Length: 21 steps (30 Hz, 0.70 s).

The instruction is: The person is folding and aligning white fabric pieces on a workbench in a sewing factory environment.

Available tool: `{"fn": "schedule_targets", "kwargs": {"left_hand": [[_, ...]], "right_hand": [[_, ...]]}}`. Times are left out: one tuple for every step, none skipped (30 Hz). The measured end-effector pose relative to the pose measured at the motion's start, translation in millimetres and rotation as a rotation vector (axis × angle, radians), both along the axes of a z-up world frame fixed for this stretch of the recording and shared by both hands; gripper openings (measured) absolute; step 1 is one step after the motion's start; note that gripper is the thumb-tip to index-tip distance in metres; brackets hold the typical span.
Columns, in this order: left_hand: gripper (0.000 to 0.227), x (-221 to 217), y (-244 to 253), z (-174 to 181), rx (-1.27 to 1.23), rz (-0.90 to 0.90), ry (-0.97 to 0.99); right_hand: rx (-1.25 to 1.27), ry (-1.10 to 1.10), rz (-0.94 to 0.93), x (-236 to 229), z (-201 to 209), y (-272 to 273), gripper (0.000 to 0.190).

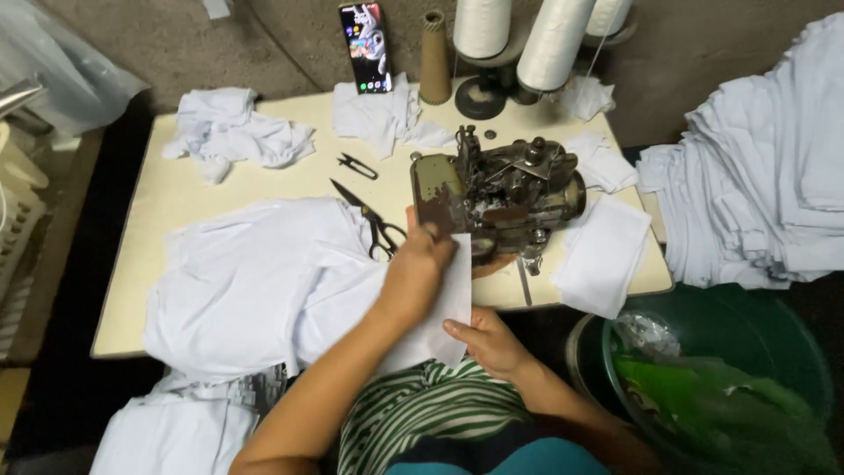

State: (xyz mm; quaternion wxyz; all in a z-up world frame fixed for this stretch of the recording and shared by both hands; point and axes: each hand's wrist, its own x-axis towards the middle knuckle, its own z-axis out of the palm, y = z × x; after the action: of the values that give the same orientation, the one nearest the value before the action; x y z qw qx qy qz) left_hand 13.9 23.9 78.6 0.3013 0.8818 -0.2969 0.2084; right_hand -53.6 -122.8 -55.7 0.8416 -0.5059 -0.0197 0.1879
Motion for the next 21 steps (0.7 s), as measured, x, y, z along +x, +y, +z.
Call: {"fn": "schedule_targets", "kwargs": {"left_hand": [[0.015,0.7,-2.7,-23.6,-0.002,-0.004,-0.005],[0.024,1.6,-5.3,-47.4,0.097,-0.003,-0.100],[0.033,1.5,-7.1,-71.5,0.198,-0.001,-0.191],[0.033,-0.7,-11.7,-68.4,0.197,-0.003,-0.193],[0.042,-5.7,-15.3,-66.1,0.181,0.028,-0.188],[0.051,-10.8,-18.8,-63.8,0.165,0.058,-0.184],[0.051,-10.3,-20.8,-62.8,0.167,0.056,-0.181],[0.053,-10.2,-22.8,-61.6,0.159,0.055,-0.164],[0.054,-7.8,-25.8,-59.7,0.149,0.053,-0.153],[0.054,-5.1,-28.3,-62.3,0.149,0.050,-0.157],[0.057,-3.1,-30.7,-65.1,0.146,0.061,-0.163],[0.060,-1.0,-33.1,-68.1,0.144,0.071,-0.169],[0.060,-0.9,-34.0,-70.2,0.144,0.071,-0.166],[0.062,-0.6,-35.3,-72.1,0.154,0.079,-0.147],[0.063,3.9,-37.7,-72.7,0.163,0.084,-0.138],[0.063,0.7,-36.0,-64.2,0.164,0.081,-0.145],[0.063,-6.5,-34.4,-57.3,0.151,0.079,-0.111],[0.063,-13.3,-32.9,-50.6,0.138,0.077,-0.077],[0.063,-19.6,-34.7,-45.7,0.138,0.073,-0.077],[0.058,-25.7,-36.7,-40.9,0.059,0.029,-0.075],[0.054,-34.2,-39.0,-36.5,-0.019,-0.018,-0.069]], "right_hand": [[-0.002,-0.005,-0.004,0.9,-3.9,-1.6,0.018],[-0.008,-0.008,0.000,1.8,-8.0,-3.0,0.017],[-0.013,-0.009,0.006,1.5,-12.4,-3.5,0.016],[-0.014,-0.010,0.003,4.1,-11.3,-5.4,0.016],[-0.021,-0.032,-0.013,3.6,-10.9,-6.3,0.015],[-0.028,-0.054,-0.029,3.0,-10.5,-7.0,0.015],[-0.027,-0.051,-0.031,2.3,-15.1,-7.6,0.015],[-0.055,-0.032,-0.042,1.3,-19.5,-8.2,0.015],[-0.085,-0.020,-0.054,2.9,-23.3,-9.9,0.016],[-0.085,-0.023,-0.057,3.7,-23.8,-13.2,0.016],[-0.122,-0.055,-0.073,3.8,-24.4,-16.7,0.016],[-0.160,-0.088,-0.089,4.0,-25.0,-20.1,0.017],[-0.159,-0.085,-0.088,0.3,-12.5,-28.5,0.017],[-0.427,-0.218,-0.177,-3.1,0.3,-37.3,0.017],[-0.694,-0.360,-0.272,-2.2,13.7,-46.9,0.021],[-0.693,-0.365,-0.277,1.3,21.3,-63.3,0.021],[-0.966,-0.598,-0.442,-0.1,27.9,-79.8,0.007],[-1.237,-0.832,-0.609,-1.3,34.2,-96.4,0.010],[-1.239,-0.829,-0.612,-2.4,29.3,-112.8,0.010],[-1.439,-0.749,-0.595,-3.6,24.4,-129.3,0.012],[-1.637,-0.653,-0.572,-8.5,19.0,-146.0,0.028]]}}
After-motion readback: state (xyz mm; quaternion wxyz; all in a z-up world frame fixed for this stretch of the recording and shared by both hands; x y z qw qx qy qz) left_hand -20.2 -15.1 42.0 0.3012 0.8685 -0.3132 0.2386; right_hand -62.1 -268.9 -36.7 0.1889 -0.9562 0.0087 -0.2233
